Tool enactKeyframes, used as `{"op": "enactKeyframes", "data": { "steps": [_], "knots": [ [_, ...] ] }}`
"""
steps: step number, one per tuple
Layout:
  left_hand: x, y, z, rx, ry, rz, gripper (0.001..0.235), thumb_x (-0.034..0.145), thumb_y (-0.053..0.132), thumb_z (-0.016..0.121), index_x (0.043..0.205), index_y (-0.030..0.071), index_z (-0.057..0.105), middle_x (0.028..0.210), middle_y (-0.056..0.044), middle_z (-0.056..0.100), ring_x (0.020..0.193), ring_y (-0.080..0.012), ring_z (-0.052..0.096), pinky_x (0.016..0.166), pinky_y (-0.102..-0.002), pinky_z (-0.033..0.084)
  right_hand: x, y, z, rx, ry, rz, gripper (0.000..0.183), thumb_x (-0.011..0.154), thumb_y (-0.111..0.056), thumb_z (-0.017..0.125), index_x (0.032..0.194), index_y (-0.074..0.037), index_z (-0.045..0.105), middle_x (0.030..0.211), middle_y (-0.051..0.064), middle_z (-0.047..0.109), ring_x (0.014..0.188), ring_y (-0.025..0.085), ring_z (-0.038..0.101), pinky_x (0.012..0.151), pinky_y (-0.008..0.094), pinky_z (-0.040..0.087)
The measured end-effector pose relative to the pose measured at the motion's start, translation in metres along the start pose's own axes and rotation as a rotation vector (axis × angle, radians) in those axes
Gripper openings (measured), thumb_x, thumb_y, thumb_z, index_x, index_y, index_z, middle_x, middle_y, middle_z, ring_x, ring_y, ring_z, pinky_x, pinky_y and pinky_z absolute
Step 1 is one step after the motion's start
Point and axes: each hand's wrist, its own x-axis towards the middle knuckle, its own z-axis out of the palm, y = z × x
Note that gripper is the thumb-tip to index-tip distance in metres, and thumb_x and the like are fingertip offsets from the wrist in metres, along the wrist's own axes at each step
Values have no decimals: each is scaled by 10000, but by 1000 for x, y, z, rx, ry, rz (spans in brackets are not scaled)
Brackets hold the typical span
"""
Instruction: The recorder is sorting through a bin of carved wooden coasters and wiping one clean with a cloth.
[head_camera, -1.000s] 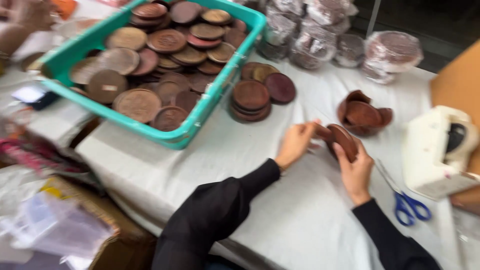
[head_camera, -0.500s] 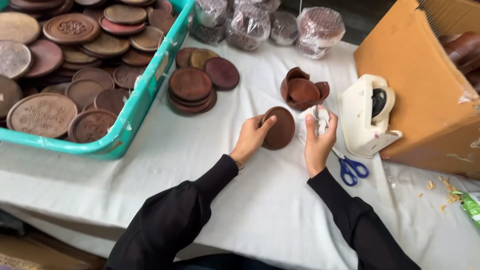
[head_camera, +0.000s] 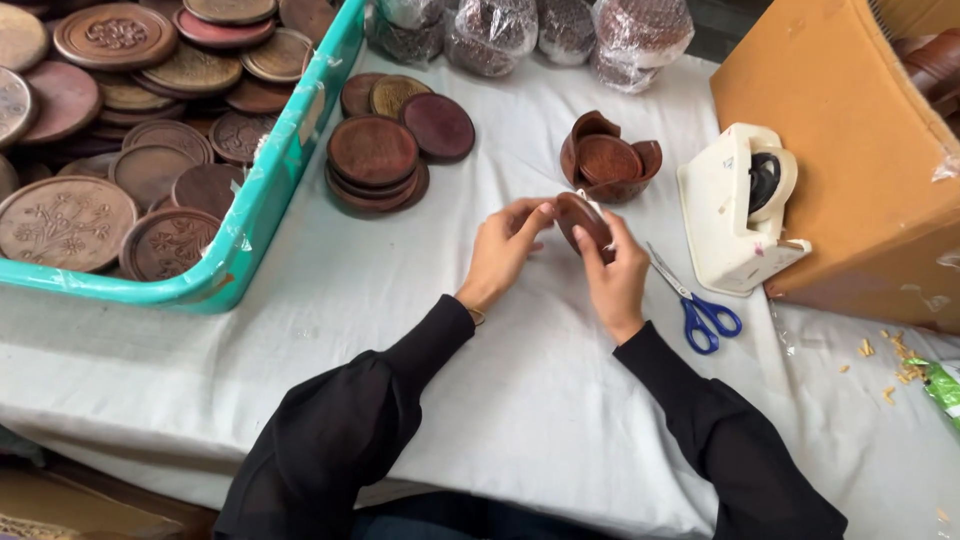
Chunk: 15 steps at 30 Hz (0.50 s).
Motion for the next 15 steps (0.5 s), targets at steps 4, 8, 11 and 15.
{"op": "enactKeyframes", "data": {
  "steps": [4,8,11,15],
  "knots": [
    [-3,-16,4,159,95,208,553,968,393,627,1343,-10,575,1282,-169,648,1235,-264,624,995,-371,533,-5,-5,-7,135,103,137,269,982,-183,764,1127,12,649,968,119,746,841,152,694,754,288,557],
    [10,-16,-3,-21,-26,171,514,1004,350,633,1372,7,527,1247,-105,670,1205,-186,615,1040,-331,492,7,5,-2,79,144,202,361,903,-265,848,896,33,643,758,87,690,682,120,584,654,283,497],
    [12,-31,0,-6,-38,89,445,1042,356,622,1264,-31,627,1143,-114,701,1105,-169,624,988,-313,497,0,39,1,146,205,269,332,949,-283,799,923,18,660,804,71,693,737,101,598,691,278,504],
    [9,-35,0,80,76,12,456,1064,395,599,1197,-40,632,1010,-131,644,934,-178,539,843,-348,466,2,18,-5,278,289,260,306,1041,-275,716,1131,10,649,1036,96,696,935,115,632,840,285,520]
  ]
}}
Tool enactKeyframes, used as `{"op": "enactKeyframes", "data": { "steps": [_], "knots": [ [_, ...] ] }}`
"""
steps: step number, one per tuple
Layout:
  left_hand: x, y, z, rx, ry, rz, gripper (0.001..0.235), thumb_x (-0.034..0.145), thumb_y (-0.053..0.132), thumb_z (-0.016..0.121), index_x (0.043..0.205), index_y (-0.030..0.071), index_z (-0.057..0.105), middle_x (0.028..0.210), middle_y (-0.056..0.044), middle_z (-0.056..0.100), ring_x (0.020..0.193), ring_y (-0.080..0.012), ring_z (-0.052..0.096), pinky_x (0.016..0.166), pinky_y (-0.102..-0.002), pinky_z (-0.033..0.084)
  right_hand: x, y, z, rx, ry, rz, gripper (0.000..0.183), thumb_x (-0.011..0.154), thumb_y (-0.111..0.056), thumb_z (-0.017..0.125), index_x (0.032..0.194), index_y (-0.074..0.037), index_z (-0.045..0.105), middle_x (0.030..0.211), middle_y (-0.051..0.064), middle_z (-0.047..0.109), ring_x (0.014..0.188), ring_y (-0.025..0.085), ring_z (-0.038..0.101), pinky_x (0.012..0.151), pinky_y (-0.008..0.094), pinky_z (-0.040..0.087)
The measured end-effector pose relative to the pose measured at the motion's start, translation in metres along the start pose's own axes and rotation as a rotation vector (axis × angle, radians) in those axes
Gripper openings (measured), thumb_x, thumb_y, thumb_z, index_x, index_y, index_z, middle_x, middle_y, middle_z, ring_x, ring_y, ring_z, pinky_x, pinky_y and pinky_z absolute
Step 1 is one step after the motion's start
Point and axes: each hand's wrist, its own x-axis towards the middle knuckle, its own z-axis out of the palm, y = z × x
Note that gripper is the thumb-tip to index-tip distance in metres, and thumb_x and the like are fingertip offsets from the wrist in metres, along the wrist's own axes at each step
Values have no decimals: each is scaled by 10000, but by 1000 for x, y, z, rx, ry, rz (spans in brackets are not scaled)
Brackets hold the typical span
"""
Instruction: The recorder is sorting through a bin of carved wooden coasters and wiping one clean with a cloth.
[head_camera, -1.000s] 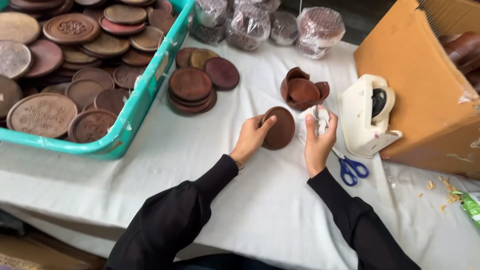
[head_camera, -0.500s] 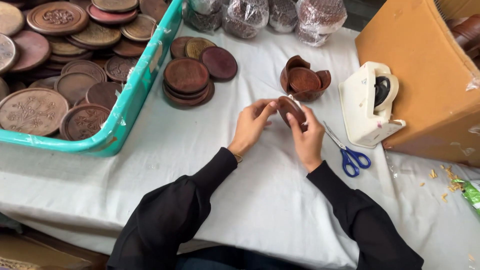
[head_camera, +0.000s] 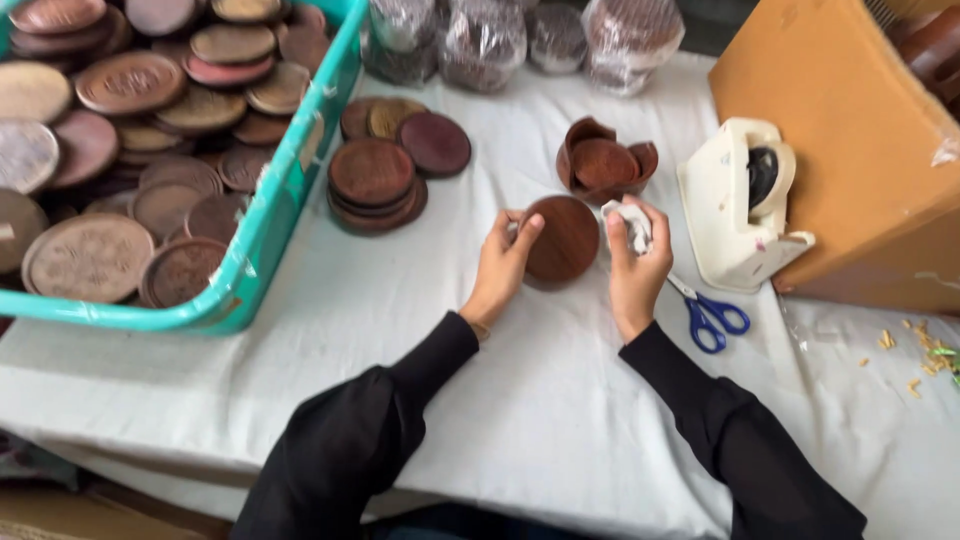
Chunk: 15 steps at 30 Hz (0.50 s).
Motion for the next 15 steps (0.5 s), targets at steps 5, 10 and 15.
{"op": "enactKeyframes", "data": {
  "steps": [5,10,15],
  "knots": [
    [-10,2,0,-151,-80,-80,763,1066,630,276,1332,-7,602,1091,-169,649,951,-234,660,846,-398,562,-13,-51,17,-312,-240,-490,584,1047,-286,617,1531,-13,440,1446,207,594,1325,307,575,1112,361,455],
    [-2,9,-4,-129,-123,-36,863,1050,662,219,1353,-34,630,1189,-219,698,1095,-304,680,943,-429,563,-8,-25,21,-337,-312,-570,752,995,-310,679,1558,44,328,1511,283,475,1390,384,461,1148,415,384],
    [-13,21,-2,-103,-101,96,700,1057,575,423,1271,-29,706,1261,-170,729,1229,-288,668,1024,-448,561,-5,-5,3,-34,-319,-7,498,1062,-261,659,1450,22,525,1370,168,673,1248,239,661,1069,343,518]
  ]
}}
